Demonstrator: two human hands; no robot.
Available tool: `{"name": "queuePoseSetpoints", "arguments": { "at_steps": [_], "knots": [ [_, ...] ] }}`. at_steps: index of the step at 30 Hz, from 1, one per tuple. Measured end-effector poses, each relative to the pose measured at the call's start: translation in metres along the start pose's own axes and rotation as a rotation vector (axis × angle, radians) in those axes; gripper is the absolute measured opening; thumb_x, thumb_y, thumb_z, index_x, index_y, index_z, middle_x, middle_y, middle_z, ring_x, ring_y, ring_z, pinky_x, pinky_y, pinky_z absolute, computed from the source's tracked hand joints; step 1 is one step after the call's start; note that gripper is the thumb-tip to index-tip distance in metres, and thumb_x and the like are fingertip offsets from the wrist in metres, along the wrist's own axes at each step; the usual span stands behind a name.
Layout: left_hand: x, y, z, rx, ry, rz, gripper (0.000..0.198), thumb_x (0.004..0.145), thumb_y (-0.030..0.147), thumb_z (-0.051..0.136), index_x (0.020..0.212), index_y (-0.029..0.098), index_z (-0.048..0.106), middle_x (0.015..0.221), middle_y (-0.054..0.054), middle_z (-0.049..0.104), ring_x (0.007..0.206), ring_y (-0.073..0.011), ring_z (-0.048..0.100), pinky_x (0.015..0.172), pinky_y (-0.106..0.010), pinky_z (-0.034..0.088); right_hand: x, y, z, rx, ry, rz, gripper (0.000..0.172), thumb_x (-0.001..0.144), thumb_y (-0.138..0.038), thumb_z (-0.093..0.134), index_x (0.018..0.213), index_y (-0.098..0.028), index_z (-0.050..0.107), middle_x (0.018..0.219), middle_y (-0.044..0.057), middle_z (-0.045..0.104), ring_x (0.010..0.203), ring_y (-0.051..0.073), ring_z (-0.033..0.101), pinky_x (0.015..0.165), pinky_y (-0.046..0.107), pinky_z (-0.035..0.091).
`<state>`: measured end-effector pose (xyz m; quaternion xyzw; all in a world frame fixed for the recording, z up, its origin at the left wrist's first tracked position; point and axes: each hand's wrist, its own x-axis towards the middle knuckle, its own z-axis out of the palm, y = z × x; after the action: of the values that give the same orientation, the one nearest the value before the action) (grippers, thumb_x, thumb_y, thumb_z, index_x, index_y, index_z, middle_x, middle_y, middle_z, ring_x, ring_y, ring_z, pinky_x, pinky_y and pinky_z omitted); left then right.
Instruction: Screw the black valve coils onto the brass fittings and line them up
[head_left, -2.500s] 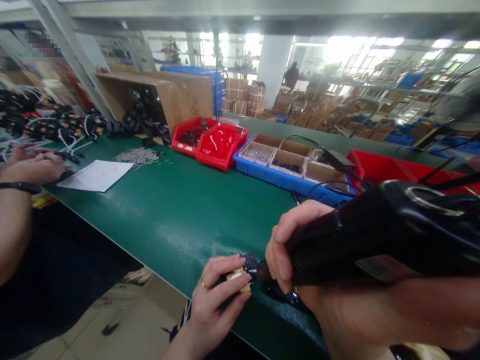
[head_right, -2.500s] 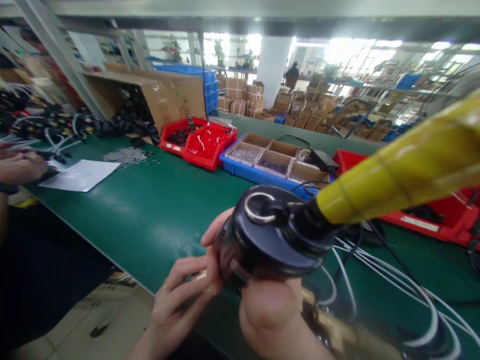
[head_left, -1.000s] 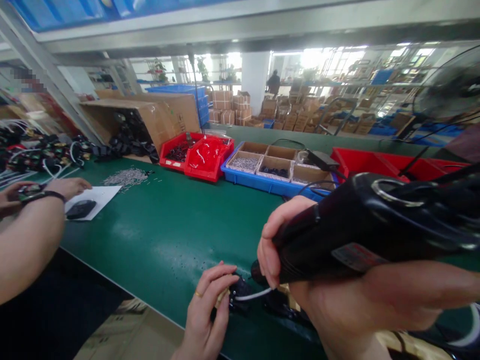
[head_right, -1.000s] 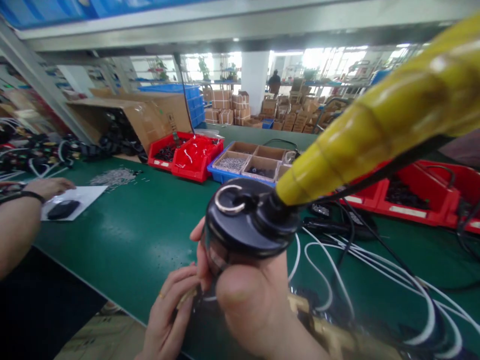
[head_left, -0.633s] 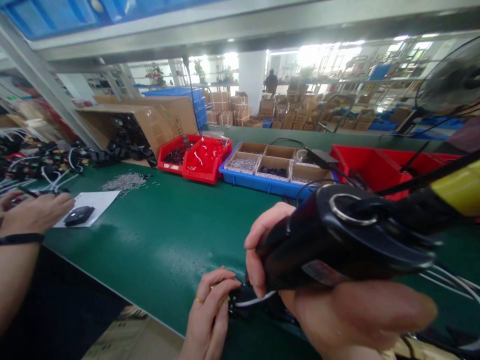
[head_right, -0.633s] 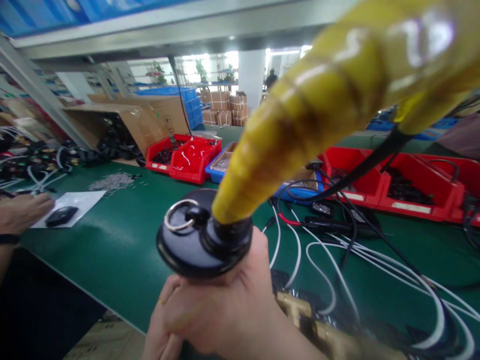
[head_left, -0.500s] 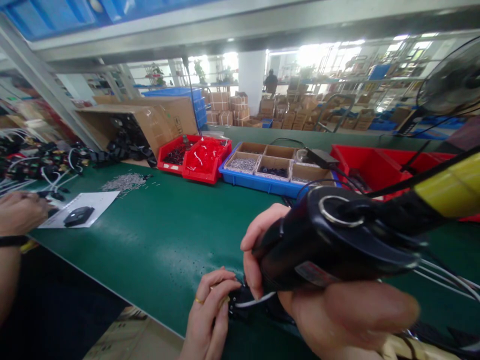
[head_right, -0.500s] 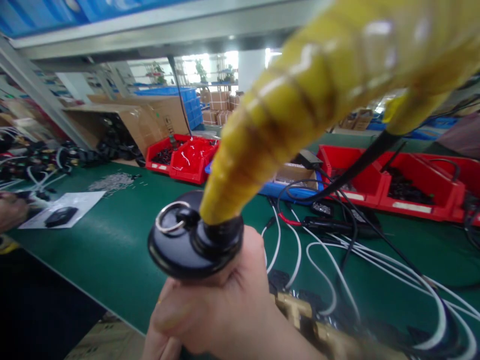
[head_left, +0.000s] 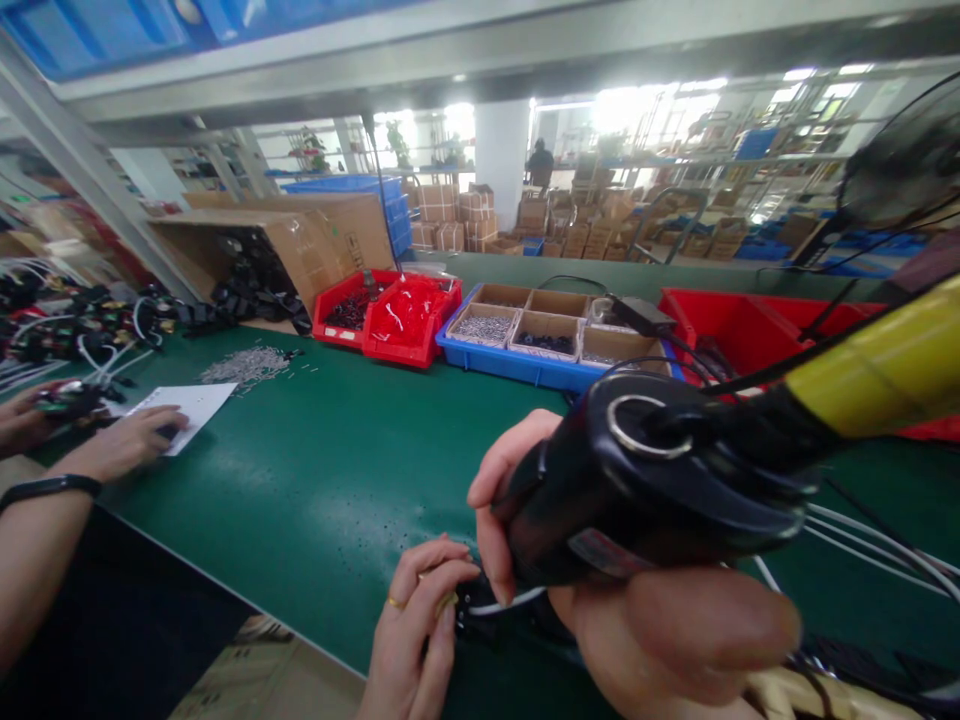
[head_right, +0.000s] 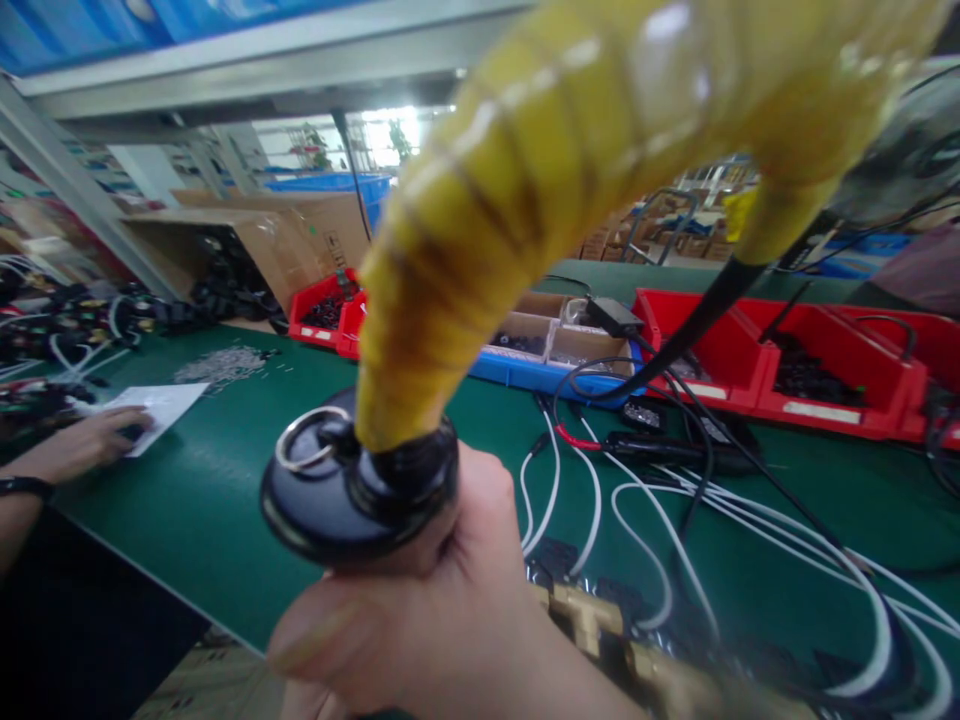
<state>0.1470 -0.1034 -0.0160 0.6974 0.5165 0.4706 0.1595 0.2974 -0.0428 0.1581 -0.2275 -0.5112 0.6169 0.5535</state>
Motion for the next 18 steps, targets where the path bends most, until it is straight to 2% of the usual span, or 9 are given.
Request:
{"name": "queuePoseSetpoints", "arguments": {
  "at_steps": [6, 12, 18],
  "knots": [
    [0.0, 0.0, -0.002, 0.017, -0.03, -0.022, 0.032, 0.092, 0.018, 0.042, 0.104, 0.028, 0.07, 0.113, -0.006, 0.066, 0.107, -0.0246, 0.063, 0.097, -0.039, 0.056, -0.002, 0.006, -0.003, 0.169, -0.024, 0.043, 0.069, 0.052, -0.081, 0.078, 0.065, -0.016, 0.059, 0.05, -0.003, 0.053, 0.039, 0.009, 0.046, 0.036, 0.02, 0.033],
    [0.0, -0.001, -0.003, 0.034, -0.06, -0.039, 0.032, 0.093, 0.021, 0.041, 0.102, 0.027, 0.071, 0.113, -0.007, 0.067, 0.108, -0.0248, 0.063, 0.098, -0.04, 0.056, -0.005, 0.009, -0.006, 0.182, -0.04, 0.058, 0.069, 0.049, -0.079, 0.081, 0.069, -0.016, 0.061, 0.054, -0.002, 0.055, 0.042, 0.009, 0.046, 0.038, 0.02, 0.032],
    [0.0, 0.001, -0.004, 0.055, -0.093, -0.049, 0.034, 0.095, 0.022, 0.038, 0.104, 0.023, 0.071, 0.112, -0.01, 0.067, 0.109, -0.0257, 0.063, 0.098, -0.04, 0.056, -0.009, 0.015, -0.001, 0.137, -0.016, 0.036, 0.066, 0.057, -0.082, 0.075, 0.072, -0.019, 0.061, 0.051, -0.004, 0.053, 0.041, 0.009, 0.045, 0.038, 0.021, 0.037]
  ]
}}
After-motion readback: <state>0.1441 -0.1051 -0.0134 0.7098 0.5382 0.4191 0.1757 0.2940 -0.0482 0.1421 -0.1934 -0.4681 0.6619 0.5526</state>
